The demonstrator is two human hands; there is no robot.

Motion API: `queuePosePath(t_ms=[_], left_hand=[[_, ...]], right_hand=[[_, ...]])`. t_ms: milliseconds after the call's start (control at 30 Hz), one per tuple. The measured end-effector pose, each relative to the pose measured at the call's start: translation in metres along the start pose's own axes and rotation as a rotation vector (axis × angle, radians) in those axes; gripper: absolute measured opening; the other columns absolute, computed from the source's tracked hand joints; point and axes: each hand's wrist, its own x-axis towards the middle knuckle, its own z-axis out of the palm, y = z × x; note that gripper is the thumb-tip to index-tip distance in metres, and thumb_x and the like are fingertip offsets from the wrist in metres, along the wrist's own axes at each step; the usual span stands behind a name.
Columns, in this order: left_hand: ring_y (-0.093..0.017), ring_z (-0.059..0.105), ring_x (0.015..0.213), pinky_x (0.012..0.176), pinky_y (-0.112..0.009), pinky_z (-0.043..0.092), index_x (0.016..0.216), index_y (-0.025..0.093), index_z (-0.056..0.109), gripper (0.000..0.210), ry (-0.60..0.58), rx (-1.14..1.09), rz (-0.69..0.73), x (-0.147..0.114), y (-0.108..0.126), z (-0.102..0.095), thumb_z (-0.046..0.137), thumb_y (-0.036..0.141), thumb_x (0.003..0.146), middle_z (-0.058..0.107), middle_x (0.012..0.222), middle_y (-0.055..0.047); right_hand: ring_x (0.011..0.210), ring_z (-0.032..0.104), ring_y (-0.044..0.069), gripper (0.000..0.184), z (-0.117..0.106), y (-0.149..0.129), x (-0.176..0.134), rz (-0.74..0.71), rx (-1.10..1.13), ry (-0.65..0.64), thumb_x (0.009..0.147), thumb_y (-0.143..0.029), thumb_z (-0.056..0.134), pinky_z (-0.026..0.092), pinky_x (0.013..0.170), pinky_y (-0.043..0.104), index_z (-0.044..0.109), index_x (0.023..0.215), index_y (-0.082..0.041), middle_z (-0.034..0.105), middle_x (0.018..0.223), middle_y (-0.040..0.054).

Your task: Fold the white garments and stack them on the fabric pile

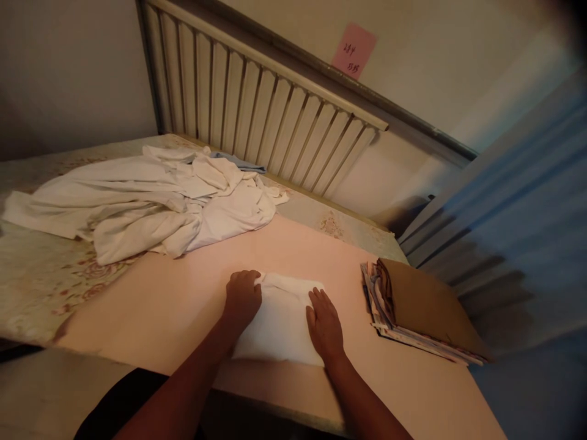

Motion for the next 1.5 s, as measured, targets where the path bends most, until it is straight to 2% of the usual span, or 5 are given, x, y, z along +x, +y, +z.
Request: queuePosePath(t_ms=[133,267,433,567,1500], left_hand=[[-0.027,0.052,0.1,0.092,-0.045,0.041,0.095,0.014,0.062,0.021,0.148,0.044,0.187,-0.017,0.022,-0.006,0.045,0.011,0.083,0.063,0.098,-0.012],[-0.021,0.058,0.093,0.088,-0.037,0.047,0.095,0.016,0.063,0.025,-0.076,-0.033,0.531,-0.038,0.043,0.007,0.039,0.01,0.089,0.065,0.096,-0.008],[-0.022,0.055,0.115,0.1,-0.039,0.043,0.111,0.014,0.06,0.028,-0.208,0.036,0.691,-0.046,0.044,0.028,0.039,0.017,0.093,0.062,0.123,-0.01],[-0.024,0.052,0.122,0.105,-0.042,0.039,0.124,0.011,0.053,0.036,-0.204,0.103,0.667,-0.046,0.038,0.033,0.039,0.018,0.092,0.058,0.131,-0.013],[-0.028,0.052,0.117,0.106,-0.046,0.033,0.122,0.009,0.054,0.037,-0.136,0.258,0.366,-0.043,0.033,0.04,0.042,0.023,0.089,0.06,0.122,-0.016]], right_hand=[[0.136,0.036,0.023,0.042,0.0,0.0,0.0,-0.003,-0.014,-0.001,0.095,-0.028,0.038,0.034,0.111,0.045,0.053,0.132,-0.015,0.048,0.141,0.0087],[0.137,0.035,0.023,0.041,-0.001,0.0,0.0,-0.005,-0.009,0.005,0.095,-0.027,0.038,0.033,0.111,0.045,0.053,0.132,-0.016,0.048,0.142,0.0082],[0.136,0.036,0.023,0.041,-0.001,-0.001,0.0,-0.012,-0.004,0.014,0.095,-0.028,0.038,0.034,0.111,0.046,0.053,0.131,-0.016,0.049,0.141,0.0088],[0.137,0.035,0.023,0.041,0.0,0.0,0.0,-0.02,-0.011,0.018,0.095,-0.028,0.038,0.034,0.111,0.045,0.053,0.132,-0.015,0.049,0.141,0.0095],[0.137,0.035,0.022,0.041,0.001,0.001,-0.001,-0.007,0.01,0.023,0.095,-0.028,0.038,0.034,0.111,0.046,0.053,0.132,-0.016,0.049,0.141,0.0088]])
